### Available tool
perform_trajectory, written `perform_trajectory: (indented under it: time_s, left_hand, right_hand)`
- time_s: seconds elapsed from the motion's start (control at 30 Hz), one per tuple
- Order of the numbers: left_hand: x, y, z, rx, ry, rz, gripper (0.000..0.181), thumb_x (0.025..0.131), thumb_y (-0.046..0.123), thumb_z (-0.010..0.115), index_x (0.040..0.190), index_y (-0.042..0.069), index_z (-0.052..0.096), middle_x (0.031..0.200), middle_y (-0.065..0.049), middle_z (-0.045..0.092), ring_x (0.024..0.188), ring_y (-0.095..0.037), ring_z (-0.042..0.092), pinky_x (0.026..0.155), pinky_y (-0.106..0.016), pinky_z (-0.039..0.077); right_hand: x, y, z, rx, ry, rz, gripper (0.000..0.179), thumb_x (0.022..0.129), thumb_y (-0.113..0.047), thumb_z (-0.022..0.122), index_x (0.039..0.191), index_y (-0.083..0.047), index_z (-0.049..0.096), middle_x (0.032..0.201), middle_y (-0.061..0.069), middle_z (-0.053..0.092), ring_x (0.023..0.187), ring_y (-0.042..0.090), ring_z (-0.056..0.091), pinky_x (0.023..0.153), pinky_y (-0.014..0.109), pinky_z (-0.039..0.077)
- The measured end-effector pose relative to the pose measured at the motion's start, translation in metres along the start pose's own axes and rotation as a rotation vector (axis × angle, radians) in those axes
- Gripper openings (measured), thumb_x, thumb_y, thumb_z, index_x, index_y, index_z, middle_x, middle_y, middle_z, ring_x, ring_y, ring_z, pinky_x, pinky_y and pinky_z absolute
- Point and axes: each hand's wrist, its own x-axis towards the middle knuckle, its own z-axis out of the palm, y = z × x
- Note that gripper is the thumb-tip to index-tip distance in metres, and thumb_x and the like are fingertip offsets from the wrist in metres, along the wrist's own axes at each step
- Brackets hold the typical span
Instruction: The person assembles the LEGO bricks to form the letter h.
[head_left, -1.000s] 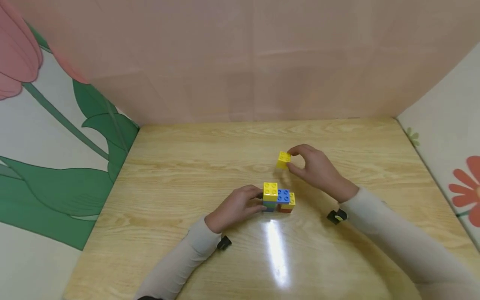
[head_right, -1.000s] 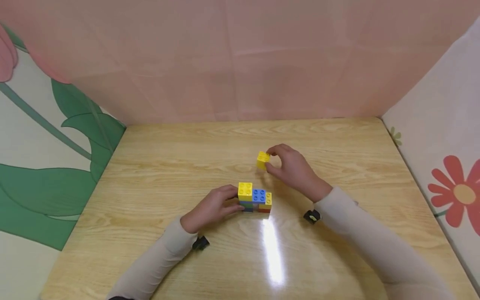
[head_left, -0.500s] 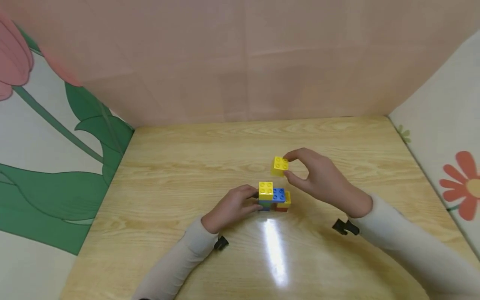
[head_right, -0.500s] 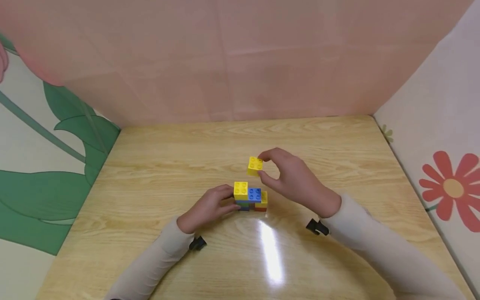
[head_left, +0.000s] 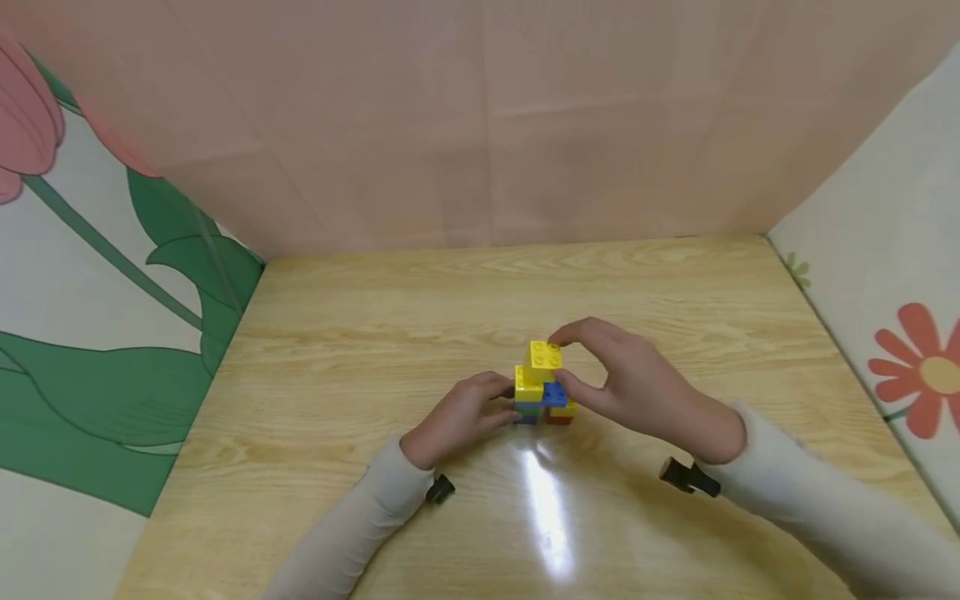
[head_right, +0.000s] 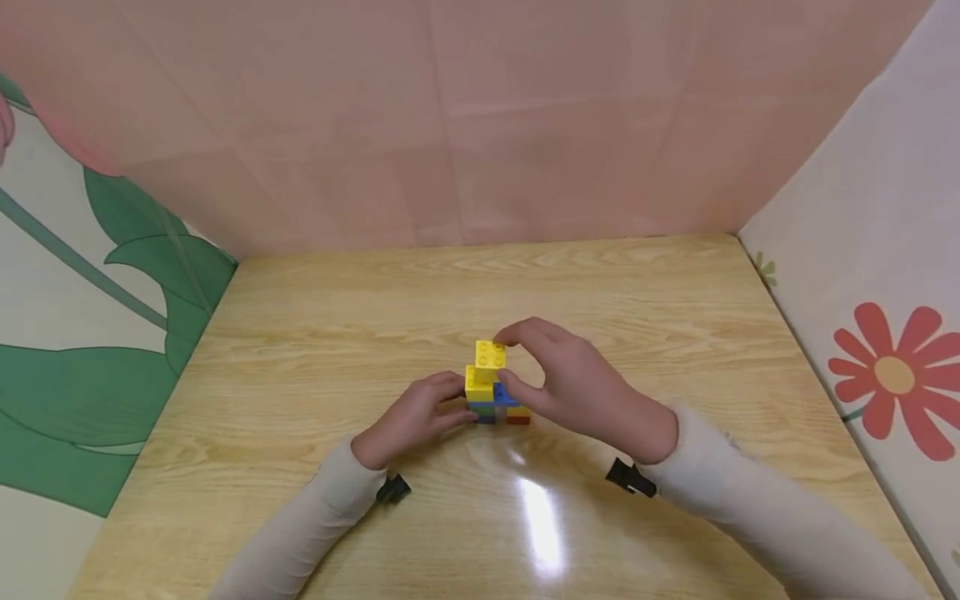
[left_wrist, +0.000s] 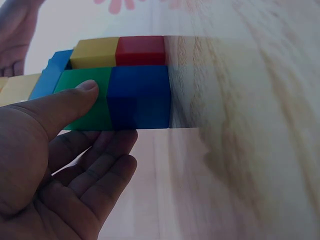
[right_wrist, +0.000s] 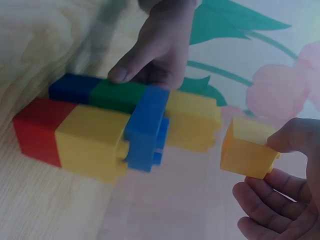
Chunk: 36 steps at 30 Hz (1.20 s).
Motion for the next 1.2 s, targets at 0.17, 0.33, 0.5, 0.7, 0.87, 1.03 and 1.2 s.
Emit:
perform_trajectory:
  time_s: [0.17, 0.33, 0.5, 0.7, 0.87, 1.03, 1.2]
  left_hand:
    - [-0.001, 0.001, 0.001, 0.023, 0.005, 0.008, 0.038, 0.093, 0.029, 0.068, 0.125, 0.009, 0.064, 0.116, 0.001, 0.065, 0.107, -0.008, 0.059, 0.092, -0.022, 0.049]
    - [-0.001, 0.001, 0.0, 0.027, 0.008, 0.004, 0.037, 0.093, 0.029, 0.068, 0.124, 0.01, 0.064, 0.116, 0.002, 0.065, 0.108, -0.008, 0.059, 0.093, -0.022, 0.048]
    - [-0.001, 0.001, 0.001, 0.019, 0.001, 0.0, 0.037, 0.093, 0.029, 0.068, 0.125, 0.011, 0.064, 0.116, 0.004, 0.064, 0.108, -0.006, 0.058, 0.093, -0.021, 0.048]
    - [-0.002, 0.0, 0.001, 0.013, 0.004, 0.002, 0.038, 0.092, 0.029, 0.069, 0.126, 0.012, 0.064, 0.116, 0.005, 0.064, 0.108, -0.005, 0.058, 0.092, -0.02, 0.048]
    - [0.0, 0.002, 0.0, 0.013, 0.013, 0.022, 0.035, 0.092, 0.026, 0.07, 0.123, 0.01, 0.065, 0.114, 0.003, 0.064, 0.106, -0.007, 0.059, 0.091, -0.018, 0.048]
    - [0.001, 0.003, 0.0, 0.025, 0.008, 0.017, 0.034, 0.092, 0.026, 0.07, 0.122, 0.01, 0.065, 0.114, 0.003, 0.064, 0.105, -0.006, 0.058, 0.09, -0.017, 0.047]
    - [0.001, 0.002, 0.001, 0.021, 0.006, 0.009, 0.035, 0.092, 0.027, 0.069, 0.122, 0.011, 0.065, 0.115, 0.004, 0.064, 0.107, -0.005, 0.058, 0.092, -0.019, 0.047]
  right_hand:
    - [-0.002, -0.009, 0.0, 0.028, 0.003, -0.034, 0.035, 0.087, -0.024, 0.07, 0.118, -0.009, 0.061, 0.113, -0.002, 0.063, 0.104, 0.016, 0.062, 0.085, 0.036, 0.055]
    - [-0.001, -0.014, 0.0, 0.036, 0.011, -0.053, 0.034, 0.089, -0.025, 0.069, 0.117, -0.008, 0.061, 0.113, -0.002, 0.063, 0.103, 0.015, 0.062, 0.083, 0.034, 0.056]
    - [0.0, -0.014, 0.001, 0.031, 0.009, -0.052, 0.034, 0.089, -0.025, 0.069, 0.117, -0.008, 0.061, 0.114, -0.001, 0.063, 0.104, 0.015, 0.062, 0.083, 0.035, 0.056]
    - [0.002, -0.013, 0.006, 0.029, -0.002, -0.06, 0.033, 0.089, -0.025, 0.069, 0.117, -0.009, 0.061, 0.114, -0.002, 0.062, 0.104, 0.015, 0.061, 0.081, 0.035, 0.056]
    - [0.004, -0.012, 0.008, 0.024, -0.004, -0.061, 0.032, 0.089, -0.025, 0.068, 0.117, -0.01, 0.06, 0.114, -0.002, 0.062, 0.104, 0.014, 0.061, 0.081, 0.035, 0.056]
    - [0.004, -0.01, 0.009, 0.016, -0.001, -0.065, 0.033, 0.089, -0.025, 0.069, 0.116, -0.01, 0.061, 0.114, -0.002, 0.062, 0.104, 0.014, 0.062, 0.08, 0.035, 0.057]
    - [0.004, -0.008, 0.01, 0.016, -0.007, -0.055, 0.033, 0.088, -0.025, 0.069, 0.116, -0.009, 0.061, 0.113, -0.001, 0.063, 0.103, 0.015, 0.062, 0.081, 0.036, 0.056]
